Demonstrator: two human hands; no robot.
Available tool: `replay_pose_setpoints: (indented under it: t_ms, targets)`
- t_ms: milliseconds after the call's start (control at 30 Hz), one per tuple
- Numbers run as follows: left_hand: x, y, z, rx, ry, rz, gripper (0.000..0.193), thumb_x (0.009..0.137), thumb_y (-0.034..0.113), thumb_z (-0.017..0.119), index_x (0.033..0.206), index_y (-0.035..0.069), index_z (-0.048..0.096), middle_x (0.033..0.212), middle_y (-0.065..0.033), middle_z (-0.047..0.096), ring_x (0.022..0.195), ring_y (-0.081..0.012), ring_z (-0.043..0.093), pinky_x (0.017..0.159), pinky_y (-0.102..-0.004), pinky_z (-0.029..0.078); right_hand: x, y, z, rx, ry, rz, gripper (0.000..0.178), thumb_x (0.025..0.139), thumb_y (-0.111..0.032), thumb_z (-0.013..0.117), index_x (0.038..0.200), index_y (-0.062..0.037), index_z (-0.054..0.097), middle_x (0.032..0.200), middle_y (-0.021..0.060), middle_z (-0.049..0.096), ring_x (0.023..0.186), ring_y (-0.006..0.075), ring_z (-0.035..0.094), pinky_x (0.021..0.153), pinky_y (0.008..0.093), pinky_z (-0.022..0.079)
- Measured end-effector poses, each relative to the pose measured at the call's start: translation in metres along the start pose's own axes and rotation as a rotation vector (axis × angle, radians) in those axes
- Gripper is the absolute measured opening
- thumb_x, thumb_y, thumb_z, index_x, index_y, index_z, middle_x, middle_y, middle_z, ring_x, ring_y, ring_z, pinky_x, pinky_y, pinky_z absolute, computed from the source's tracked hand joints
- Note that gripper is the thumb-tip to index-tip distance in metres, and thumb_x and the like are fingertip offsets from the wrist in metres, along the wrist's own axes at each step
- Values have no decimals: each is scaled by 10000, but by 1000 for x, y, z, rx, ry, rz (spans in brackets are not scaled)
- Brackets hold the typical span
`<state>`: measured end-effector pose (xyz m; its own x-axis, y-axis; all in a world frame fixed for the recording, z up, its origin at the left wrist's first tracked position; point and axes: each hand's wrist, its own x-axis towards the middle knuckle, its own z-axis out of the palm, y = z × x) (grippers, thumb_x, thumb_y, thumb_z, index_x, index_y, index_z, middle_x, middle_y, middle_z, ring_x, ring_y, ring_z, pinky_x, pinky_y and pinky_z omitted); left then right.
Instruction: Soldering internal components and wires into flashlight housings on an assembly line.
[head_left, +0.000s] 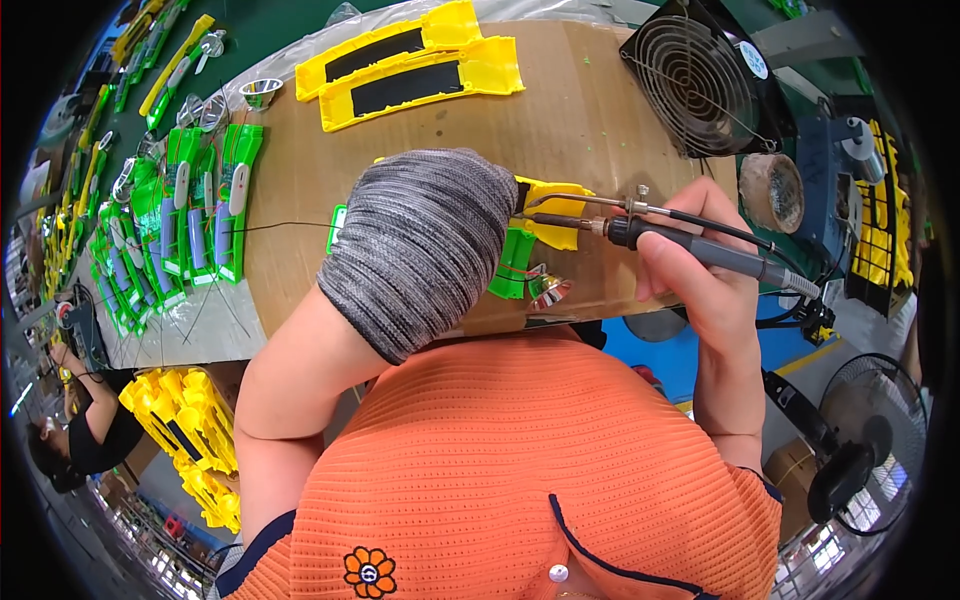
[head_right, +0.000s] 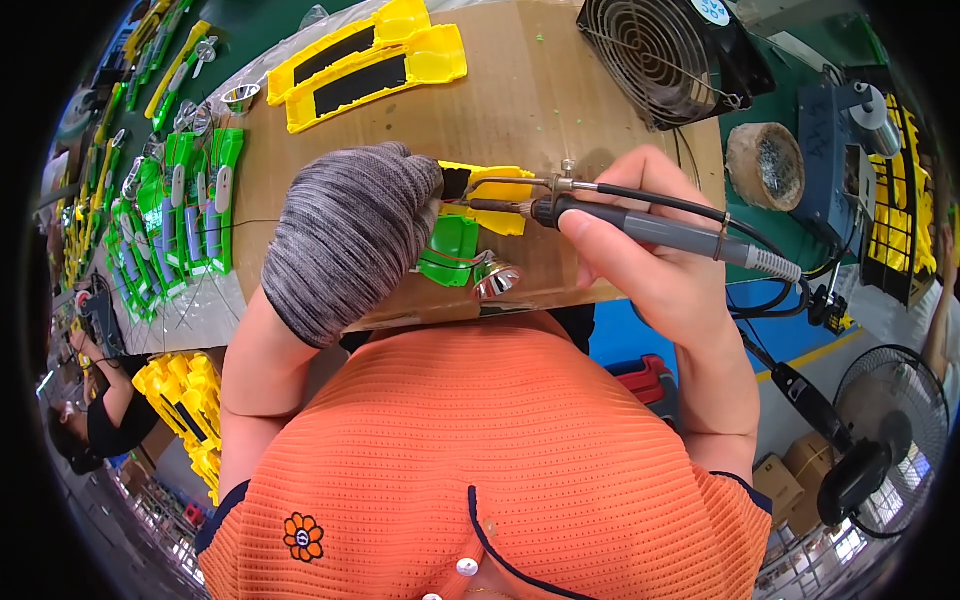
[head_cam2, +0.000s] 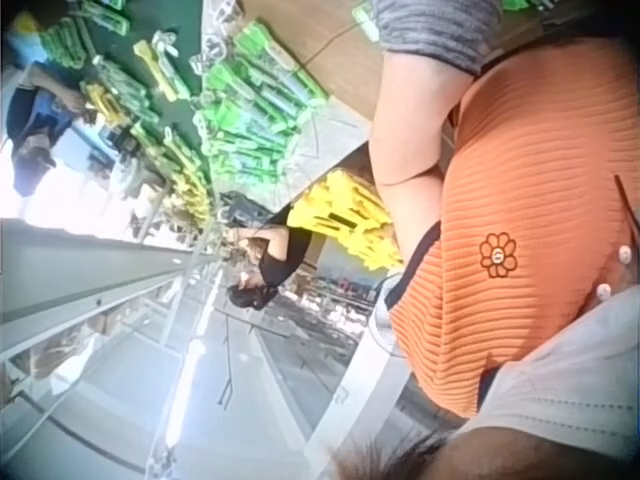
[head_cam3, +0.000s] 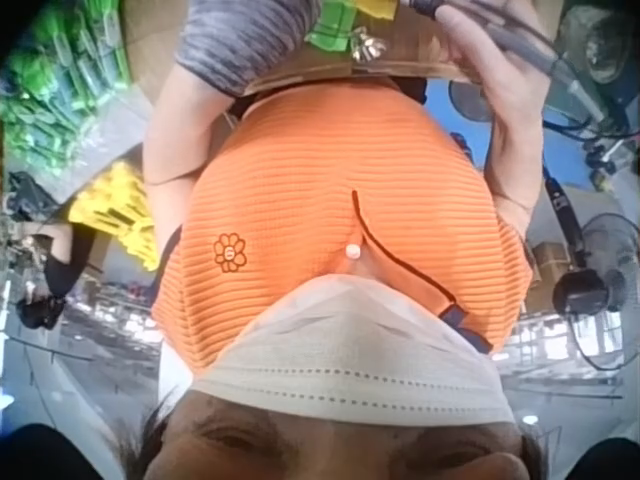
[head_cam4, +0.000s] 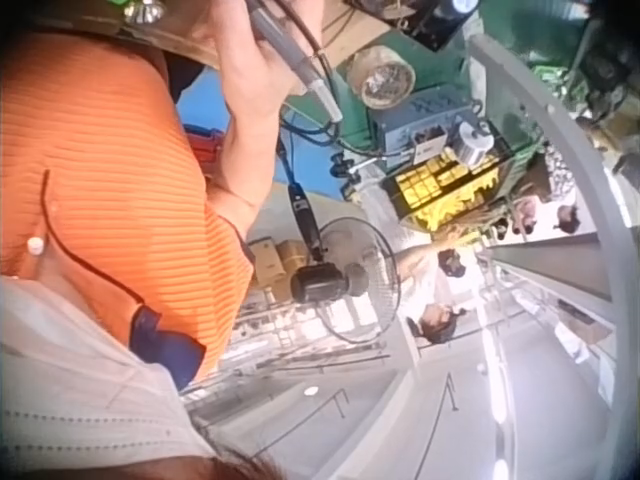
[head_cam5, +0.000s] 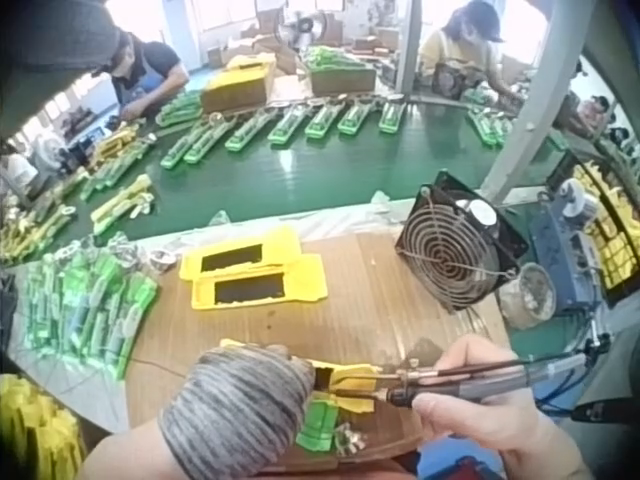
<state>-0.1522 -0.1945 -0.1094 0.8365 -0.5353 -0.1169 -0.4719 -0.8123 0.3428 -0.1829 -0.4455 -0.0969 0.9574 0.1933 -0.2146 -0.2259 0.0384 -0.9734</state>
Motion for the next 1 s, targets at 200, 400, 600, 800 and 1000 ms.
replay_pose_setpoints:
  t_ms: [200, 400, 600, 800, 1000]
  targets:
    - [7, 11, -16, 90, -54, -52, 147, 877, 216, 653, 897, 84, 714, 794, -117, 641, 779, -313, 659, 718, -428, 529, 6, 2, 3, -81, -13, 15, 156, 875, -12, 705, 909, 0, 553, 732, 57, 657, 586, 83, 612, 522, 213, 468]
    - [9, 2, -12, 92, -30, -4, 137, 859, 209, 667, 886, 83, 712, 784, -123, 641, 767, -318, 656, 703, -433, 527, 6, 2, 2, -98, -15, 12, 151, 875, -19, 707, 904, -5, 559, 727, 49, 657, 583, 75, 610, 519, 206, 461]
    - [11, 1, -12, 135, -60, 6, 137, 858, 213, 662, 887, 89, 713, 779, -125, 639, 762, -320, 657, 706, -435, 529, 6, 1, 3, -122, -26, -1, 150, 873, -24, 709, 903, -7, 563, 721, 44, 655, 582, 74, 614, 515, 203, 459]
    - [17, -1, -15, 142, -98, -15, 163, 861, 229, 655, 897, 81, 713, 784, -135, 648, 776, -325, 664, 710, -438, 533, 9, 2, 2, -129, -26, -4, 155, 868, -30, 715, 904, -7, 566, 723, 44, 655, 579, 75, 616, 514, 203, 458]
    - [18, -1, -18, 127, -97, 0, 174, 867, 228, 639, 892, 73, 714, 785, -142, 659, 776, -329, 671, 704, -439, 535, 3, 1, -5, -71, 27, -24, 156, 869, -9, 700, 915, -3, 551, 734, 59, 652, 572, 90, 608, 507, 216, 463]
